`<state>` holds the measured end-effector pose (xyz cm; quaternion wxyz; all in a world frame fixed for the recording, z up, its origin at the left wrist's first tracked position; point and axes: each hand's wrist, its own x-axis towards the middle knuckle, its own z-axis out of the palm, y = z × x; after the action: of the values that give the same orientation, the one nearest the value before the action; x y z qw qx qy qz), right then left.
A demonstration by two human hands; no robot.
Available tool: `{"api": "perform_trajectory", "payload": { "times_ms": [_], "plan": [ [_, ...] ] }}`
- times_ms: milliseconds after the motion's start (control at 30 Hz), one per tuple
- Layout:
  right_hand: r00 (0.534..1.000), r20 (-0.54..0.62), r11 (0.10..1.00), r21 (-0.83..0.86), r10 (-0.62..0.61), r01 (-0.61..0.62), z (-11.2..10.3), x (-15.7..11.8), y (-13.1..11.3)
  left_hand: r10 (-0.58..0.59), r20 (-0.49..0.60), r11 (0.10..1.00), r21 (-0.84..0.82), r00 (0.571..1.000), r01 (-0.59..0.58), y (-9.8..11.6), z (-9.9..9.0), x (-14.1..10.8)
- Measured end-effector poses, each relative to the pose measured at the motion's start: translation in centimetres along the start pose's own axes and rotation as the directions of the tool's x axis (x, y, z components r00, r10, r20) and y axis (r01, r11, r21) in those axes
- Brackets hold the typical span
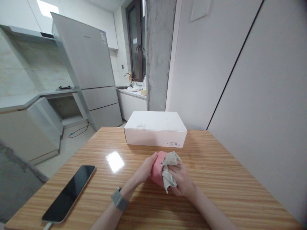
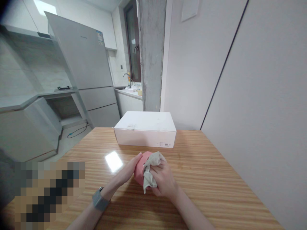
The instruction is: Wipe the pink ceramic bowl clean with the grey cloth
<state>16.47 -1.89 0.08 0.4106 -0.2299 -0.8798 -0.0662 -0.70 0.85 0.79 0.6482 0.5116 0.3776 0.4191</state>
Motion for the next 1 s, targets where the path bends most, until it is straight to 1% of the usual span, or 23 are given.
{"api": "perform_trajectory", "payload": {
  "times_ms": [33, 100, 167, 200, 233, 300, 367, 433, 467, 533, 600, 667, 767, 867, 1000],
  "plan": [
    [0.999, 0.000, 0.999, 0.002, 0.034, -0.034, -0.1, -0.1, 0.2, -0.012, 0.010, 1.000, 0.006, 1.000, 0.012, -0.1, 0.0, -0.1],
    [0.994, -0.016, 0.994, 0.008, 0.107, -0.107, -0.4, -0.4, 0.7, -0.052, 0.077, 0.998, -0.036, 0.996, 0.055, -0.2, 0.1, -0.4],
    [0.987, -0.033, 0.988, 0.008, 0.155, -0.155, -0.7, -0.6, 1.0, -0.063, 0.183, 0.986, -0.142, 0.981, 0.090, -0.3, 0.4, -0.5],
    [0.986, -0.037, 0.987, 0.001, 0.160, -0.160, -0.8, -0.6, 1.1, -0.055, 0.223, 0.975, -0.199, 0.973, 0.101, -0.4, 0.5, -0.5],
    [0.987, -0.035, 0.988, -0.011, 0.155, -0.156, -0.9, -0.5, 1.1, -0.049, 0.241, 0.962, -0.250, 0.969, 0.111, -0.5, 0.6, -0.4],
    [0.993, -0.018, 0.992, -0.042, 0.121, -0.122, -1.0, -0.4, 1.0, -0.059, 0.224, 0.939, -0.318, 0.973, 0.131, -0.5, 0.8, -0.2],
    [0.998, 0.005, 0.996, -0.070, 0.056, -0.056, -0.8, -0.1, 0.6, -0.075, 0.196, 0.920, -0.365, 0.978, 0.143, -0.5, 0.8, -0.1],
    [1.000, 0.021, 0.996, -0.089, -0.018, 0.020, -0.5, 0.1, 0.1, -0.083, 0.205, 0.901, -0.402, 0.975, 0.161, -0.2, 0.6, 0.0],
    [0.998, 0.027, 0.994, -0.093, -0.054, 0.056, -0.3, 0.2, -0.1, -0.096, 0.214, 0.895, -0.409, 0.972, 0.179, 0.0, 0.5, -0.1],
    [0.993, 0.039, 0.990, -0.085, -0.111, 0.114, 0.1, 0.3, -0.5, -0.166, 0.216, 0.888, -0.391, 0.962, 0.241, 0.3, 0.2, -0.3],
    [0.989, 0.039, 0.987, -0.072, -0.144, 0.147, 0.4, 0.3, -0.8, -0.236, 0.177, 0.899, -0.333, 0.956, 0.284, 0.7, 0.0, -0.6],
    [0.988, 0.025, 0.986, -0.064, -0.153, 0.154, 0.5, 0.3, -0.8, -0.261, 0.131, 0.917, -0.277, 0.956, 0.288, 0.9, -0.1, -0.8],
    [0.990, 0.008, 0.988, -0.056, -0.142, 0.143, 0.5, 0.1, -0.7, -0.241, 0.107, 0.939, -0.224, 0.965, 0.260, 1.0, 0.0, -0.9],
    [0.994, 0.029, 0.993, -0.050, -0.106, 0.107, 0.4, 0.0, -0.7, -0.213, 0.092, 0.954, -0.197, 0.973, 0.228, 0.8, 0.2, -0.7],
    [0.998, 0.055, 0.999, -0.017, -0.030, 0.031, 0.4, 0.0, -0.6, -0.168, 0.066, 0.963, -0.202, 0.984, 0.178, -0.2, 0.1, 0.0]
  ]
}}
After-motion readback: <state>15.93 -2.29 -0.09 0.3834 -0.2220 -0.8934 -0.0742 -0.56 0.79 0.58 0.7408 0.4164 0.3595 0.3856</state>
